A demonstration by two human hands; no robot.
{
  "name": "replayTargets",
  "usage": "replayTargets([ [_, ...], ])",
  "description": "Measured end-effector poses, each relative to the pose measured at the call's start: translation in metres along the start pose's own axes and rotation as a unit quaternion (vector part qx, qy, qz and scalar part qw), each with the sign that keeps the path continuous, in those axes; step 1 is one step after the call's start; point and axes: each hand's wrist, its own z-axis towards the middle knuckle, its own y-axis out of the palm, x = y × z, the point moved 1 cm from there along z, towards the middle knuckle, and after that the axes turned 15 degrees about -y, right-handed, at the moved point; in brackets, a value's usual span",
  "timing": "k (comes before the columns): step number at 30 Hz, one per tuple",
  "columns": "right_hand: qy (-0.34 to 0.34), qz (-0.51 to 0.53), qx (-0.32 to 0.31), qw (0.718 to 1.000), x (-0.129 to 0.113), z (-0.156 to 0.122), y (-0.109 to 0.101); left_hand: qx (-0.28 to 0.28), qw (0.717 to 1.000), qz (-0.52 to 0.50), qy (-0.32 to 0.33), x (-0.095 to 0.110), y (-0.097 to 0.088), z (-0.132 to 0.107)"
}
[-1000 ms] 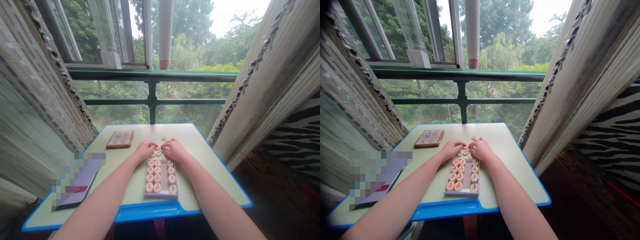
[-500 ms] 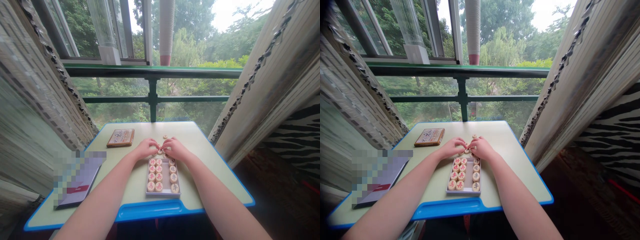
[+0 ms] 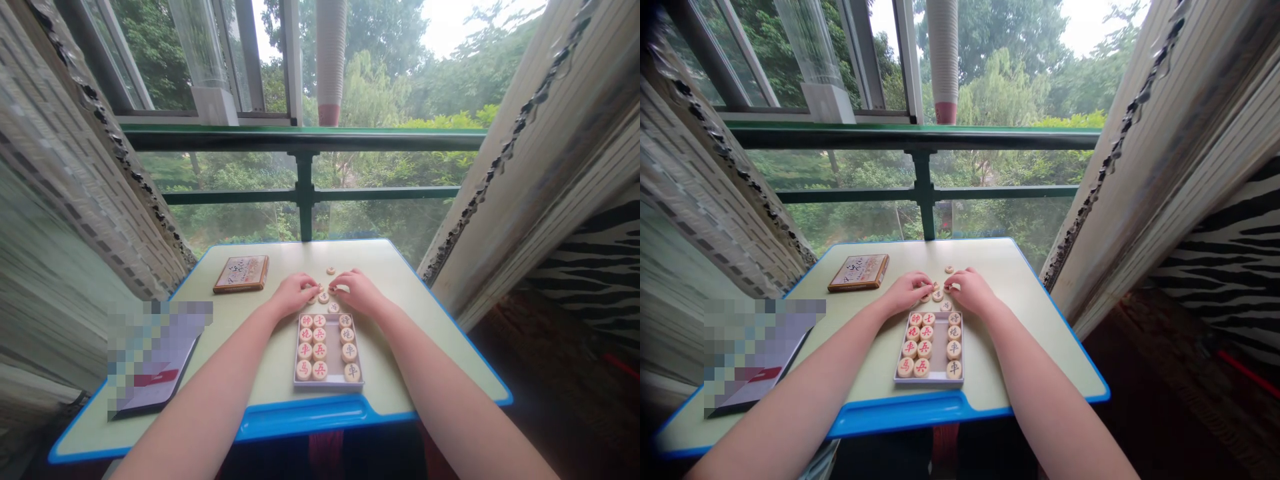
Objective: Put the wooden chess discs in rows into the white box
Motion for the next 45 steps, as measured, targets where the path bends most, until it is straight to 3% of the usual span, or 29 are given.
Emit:
replayTargets([
  [5,0.023,-0.007,0.019,1.000,0.004,-0.003,-0.002,0.000,1.000,0.006,0.002,0.001,0.002,0.000],
  [20,0.009,-0.011,0.009,1.000,-0.002,0.000,0.002,-0.020,0.999,0.011,0.023,-0.001,0.004,-0.003],
  [29,0.005,-0.011,0.027,1.000,-0.002,0.002,0.003,0.019,0.997,-0.059,-0.039,-0.001,0.006,-0.005],
  [36,0.089,-0.048,0.073,0.992,0.010,0.000,-0.004,0.019,0.996,-0.068,-0.058,0.000,0.004,-0.005],
  [40,0.145,-0.052,0.147,0.977,0.020,-0.001,-0.009,0.015,0.998,-0.054,-0.030,-0.001,0.005,-0.003],
  [42,0.133,-0.043,0.134,0.981,0.019,-0.001,-0.007,-0.001,0.999,-0.032,-0.008,-0.002,0.005,-0.002],
  [45,0.060,-0.030,0.057,0.996,0.011,0.002,-0.002,-0.008,1.000,-0.004,-0.007,-0.003,0.006,0.000],
])
